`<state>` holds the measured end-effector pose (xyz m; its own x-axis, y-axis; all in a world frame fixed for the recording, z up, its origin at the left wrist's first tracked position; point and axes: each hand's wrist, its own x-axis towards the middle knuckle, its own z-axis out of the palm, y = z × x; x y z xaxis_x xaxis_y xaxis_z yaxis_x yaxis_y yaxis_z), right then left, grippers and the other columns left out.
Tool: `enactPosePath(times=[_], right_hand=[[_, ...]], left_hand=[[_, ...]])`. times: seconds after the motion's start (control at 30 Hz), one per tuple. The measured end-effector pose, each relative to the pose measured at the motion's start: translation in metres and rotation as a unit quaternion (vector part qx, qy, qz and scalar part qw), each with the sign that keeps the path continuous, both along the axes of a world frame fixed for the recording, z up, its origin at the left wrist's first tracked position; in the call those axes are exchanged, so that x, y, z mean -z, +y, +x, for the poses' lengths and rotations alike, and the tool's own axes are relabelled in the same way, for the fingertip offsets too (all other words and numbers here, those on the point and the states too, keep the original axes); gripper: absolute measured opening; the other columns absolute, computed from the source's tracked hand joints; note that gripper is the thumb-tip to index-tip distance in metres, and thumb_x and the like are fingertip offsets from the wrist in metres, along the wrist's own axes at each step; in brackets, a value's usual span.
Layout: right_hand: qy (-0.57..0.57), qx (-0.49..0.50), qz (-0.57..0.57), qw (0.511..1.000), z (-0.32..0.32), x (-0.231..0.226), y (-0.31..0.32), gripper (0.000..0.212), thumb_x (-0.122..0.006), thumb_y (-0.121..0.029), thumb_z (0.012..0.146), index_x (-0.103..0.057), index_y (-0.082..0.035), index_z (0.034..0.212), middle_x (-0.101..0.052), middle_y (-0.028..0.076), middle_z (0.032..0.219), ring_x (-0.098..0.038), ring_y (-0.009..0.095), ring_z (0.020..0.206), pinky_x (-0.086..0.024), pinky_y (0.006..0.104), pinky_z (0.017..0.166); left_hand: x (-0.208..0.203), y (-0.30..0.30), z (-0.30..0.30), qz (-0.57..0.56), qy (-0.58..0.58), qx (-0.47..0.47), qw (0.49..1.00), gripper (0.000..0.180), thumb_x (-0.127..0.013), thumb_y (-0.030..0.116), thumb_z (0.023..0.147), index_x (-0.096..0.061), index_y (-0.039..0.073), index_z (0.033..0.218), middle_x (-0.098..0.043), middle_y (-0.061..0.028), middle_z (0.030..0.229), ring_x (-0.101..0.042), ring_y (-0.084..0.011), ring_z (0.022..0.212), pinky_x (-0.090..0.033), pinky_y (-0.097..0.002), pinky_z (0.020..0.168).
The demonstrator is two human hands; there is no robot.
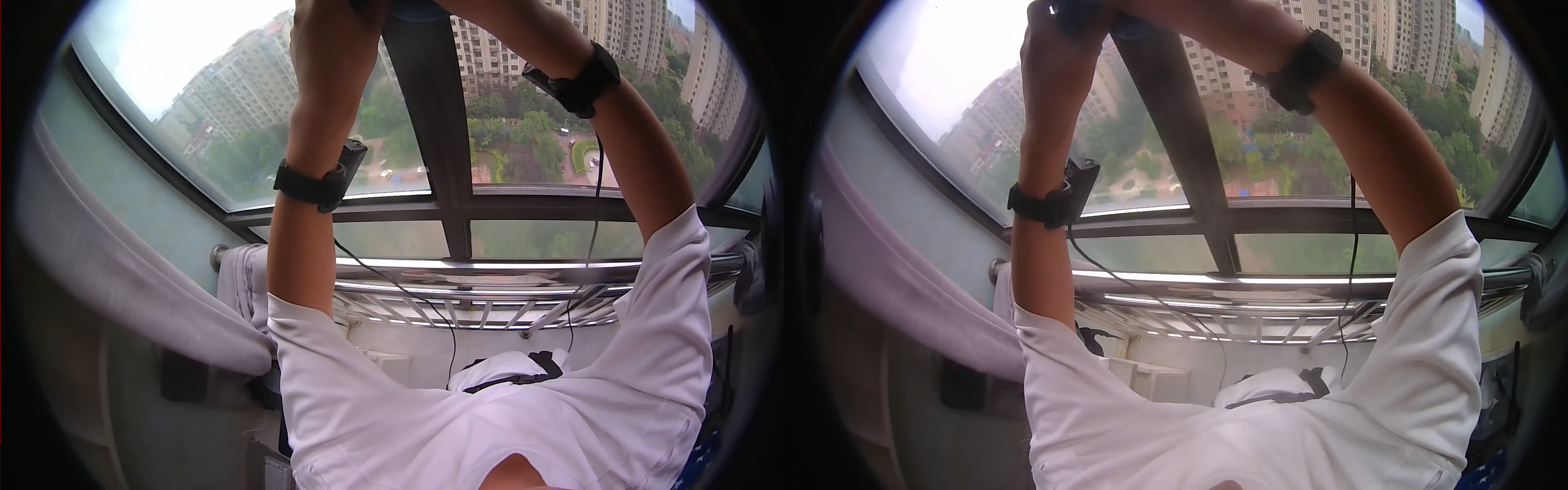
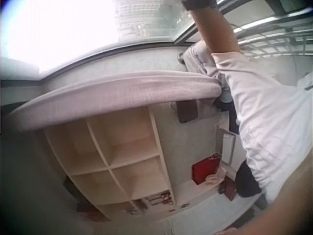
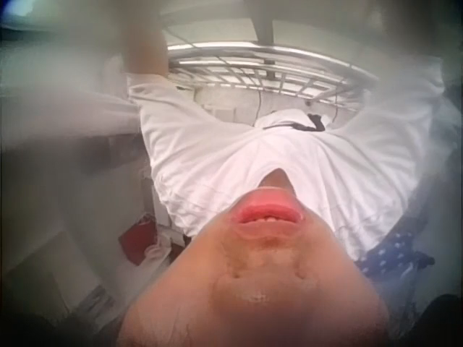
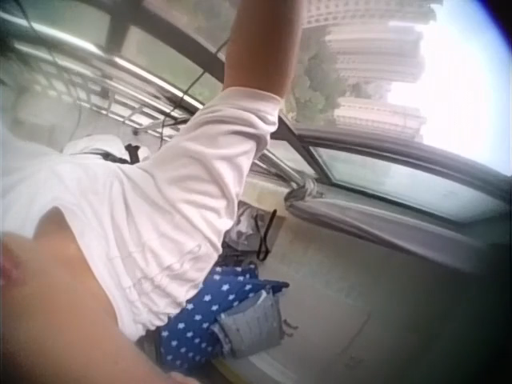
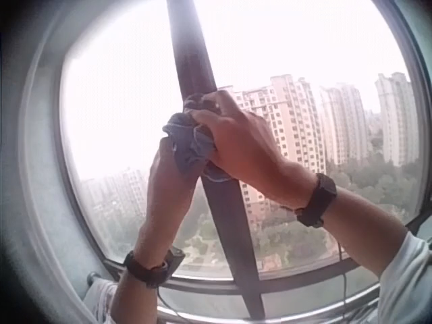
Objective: Cleaning the window frame and the floor below the window with a cloth.
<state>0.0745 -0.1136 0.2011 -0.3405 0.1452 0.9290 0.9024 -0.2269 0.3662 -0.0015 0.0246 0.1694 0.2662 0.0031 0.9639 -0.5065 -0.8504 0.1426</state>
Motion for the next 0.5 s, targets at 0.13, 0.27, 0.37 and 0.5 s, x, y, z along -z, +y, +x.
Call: enactPosePath(times=[0.13,0.27,0.37,0.5], right_hand=[[0.117,0.061,-0.101,0.986,-0.008,0.055,-0.007,0.032,-0.072,-0.018,0.078,-0.065,-0.004,0.106,-0.058,0.015,0.108,-0.065,0.033,0.088,-0.056,0.0386,0.074],[0.096,0.097,-0.155,0.978,-0.004,0.129,-0.003,0.042,-0.072,-0.015,0.072,-0.064,-0.017,0.114,-0.051,0.006,0.117,-0.066,0.022,0.087,-0.057,0.0335,0.064],[0.158,0.059,-0.23,0.958,-0.018,0.185,-0.004,0.045,-0.073,-0.013,0.07,-0.063,-0.015,0.114,-0.05,0.008,0.115,-0.066,0.025,0.085,-0.057,0.0348,0.064],[0.265,0.076,-0.335,0.901,-0.031,0.258,-0.011,0.055,-0.078,-0.008,0.063,-0.061,-0.012,0.115,-0.047,0.011,0.119,-0.065,0.028,0.089,-0.056,0.0372,0.067]], left_hand=[[0.06,0.01,-0.003,0.009,0.018,-0.072,0.997,0.045,-0.073,0.016,0.079,-0.045,-0.001,0.11,-0.06,-0.0225,0.103,-0.063,-0.04,0.09,-0.052,-0.0444,0.074],[0.133,0.015,-0.01,-0.06,0.193,-0.082,0.976,0.061,-0.079,0.018,0.074,-0.035,0.0,0.112,-0.061,-0.0232,0.103,-0.062,-0.0448,0.094,-0.052,-0.0475,0.072],[0.184,0.007,-0.029,-0.112,0.322,-0.08,0.937,0.061,-0.079,0.018,0.074,-0.036,-0.002,0.112,-0.065,-0.0247,0.098,-0.065,-0.0423,0.091,-0.053,-0.0448,0.071],[0.241,-0.007,-0.044,-0.155,0.487,-0.079,0.856,0.063,-0.079,0.022,0.075,-0.039,-0.006,0.115,-0.068,-0.0239,0.086,-0.068,-0.0389,0.085,-0.054,-0.0409,0.07]])
